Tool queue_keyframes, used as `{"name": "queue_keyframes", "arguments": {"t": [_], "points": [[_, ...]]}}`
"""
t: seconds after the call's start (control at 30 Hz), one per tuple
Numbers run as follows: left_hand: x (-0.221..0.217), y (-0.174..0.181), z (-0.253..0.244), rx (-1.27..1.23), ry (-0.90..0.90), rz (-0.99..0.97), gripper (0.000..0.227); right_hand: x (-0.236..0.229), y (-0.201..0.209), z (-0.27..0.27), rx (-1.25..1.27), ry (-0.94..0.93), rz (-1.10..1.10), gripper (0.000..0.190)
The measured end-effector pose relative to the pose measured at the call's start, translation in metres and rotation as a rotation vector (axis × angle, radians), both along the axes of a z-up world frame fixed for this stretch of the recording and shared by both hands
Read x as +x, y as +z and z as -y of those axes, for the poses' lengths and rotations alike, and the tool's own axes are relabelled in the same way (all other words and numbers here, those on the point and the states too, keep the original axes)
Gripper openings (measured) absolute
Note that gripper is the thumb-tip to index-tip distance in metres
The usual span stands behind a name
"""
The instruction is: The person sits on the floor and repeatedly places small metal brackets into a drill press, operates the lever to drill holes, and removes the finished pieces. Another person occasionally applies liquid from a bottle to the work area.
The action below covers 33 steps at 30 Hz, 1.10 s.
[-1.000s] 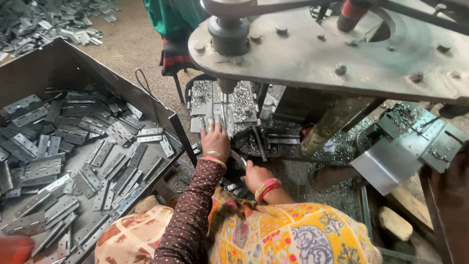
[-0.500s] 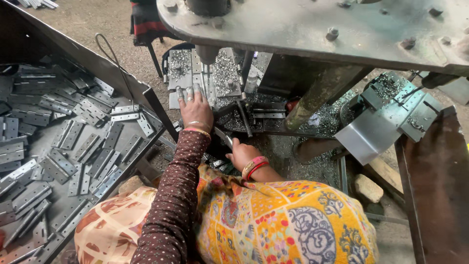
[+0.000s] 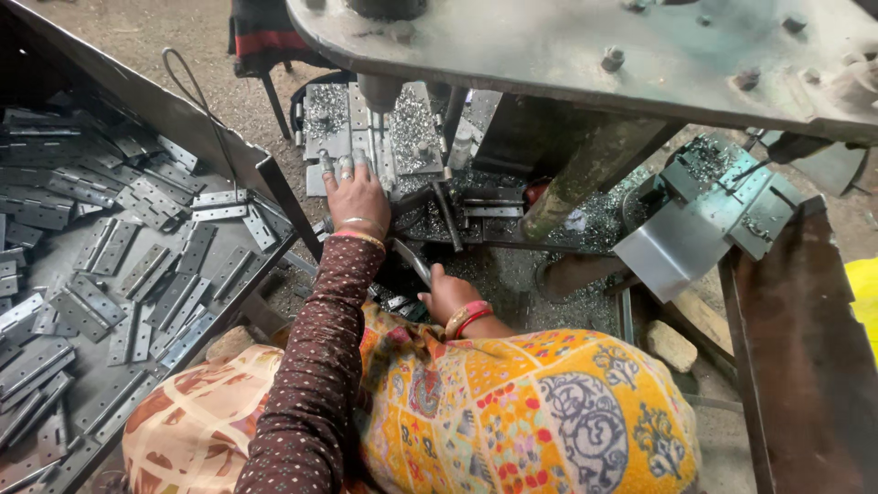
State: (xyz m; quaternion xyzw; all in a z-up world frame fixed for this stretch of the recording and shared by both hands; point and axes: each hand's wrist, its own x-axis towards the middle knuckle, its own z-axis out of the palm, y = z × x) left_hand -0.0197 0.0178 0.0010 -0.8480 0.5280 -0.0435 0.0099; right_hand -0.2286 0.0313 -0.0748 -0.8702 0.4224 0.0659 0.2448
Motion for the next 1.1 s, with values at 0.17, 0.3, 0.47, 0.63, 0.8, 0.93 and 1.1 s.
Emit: {"name": "queue_keyframes", "arguments": {"t": [0.17,0.3,0.47,0.63,0.8,0.93,1.1], "points": [[-0.005,-0.007,-0.004,0.048,-0.015,-0.014,0.030,0.016,0.020,0.018,0.002,0.014,-0.091,0.047],[-0.008,-0.014,0.000,-0.063,0.001,0.058,0.029,0.009,0.006,0.011,0.006,-0.017,-0.044,0.045],[-0.002,-0.009,0.004,0.008,-0.002,0.039,0.024,-0.009,-0.015,-0.014,0.013,-0.087,0.050,0.042],[-0.004,-0.007,-0.002,-0.064,0.005,0.084,0.029,0.009,0.004,0.012,0.042,-0.025,-0.053,0.044],[-0.006,-0.008,0.000,-0.003,0.000,0.025,0.026,0.009,0.005,0.012,0.021,-0.018,-0.021,0.042],[-0.001,-0.011,0.000,0.010,-0.011,0.030,0.027,-0.013,-0.023,-0.021,0.035,-0.142,0.180,0.043],[-0.003,-0.010,-0.001,-0.065,-0.004,0.068,0.037,-0.010,-0.021,-0.016,0.056,-0.084,0.045,0.038]]}}
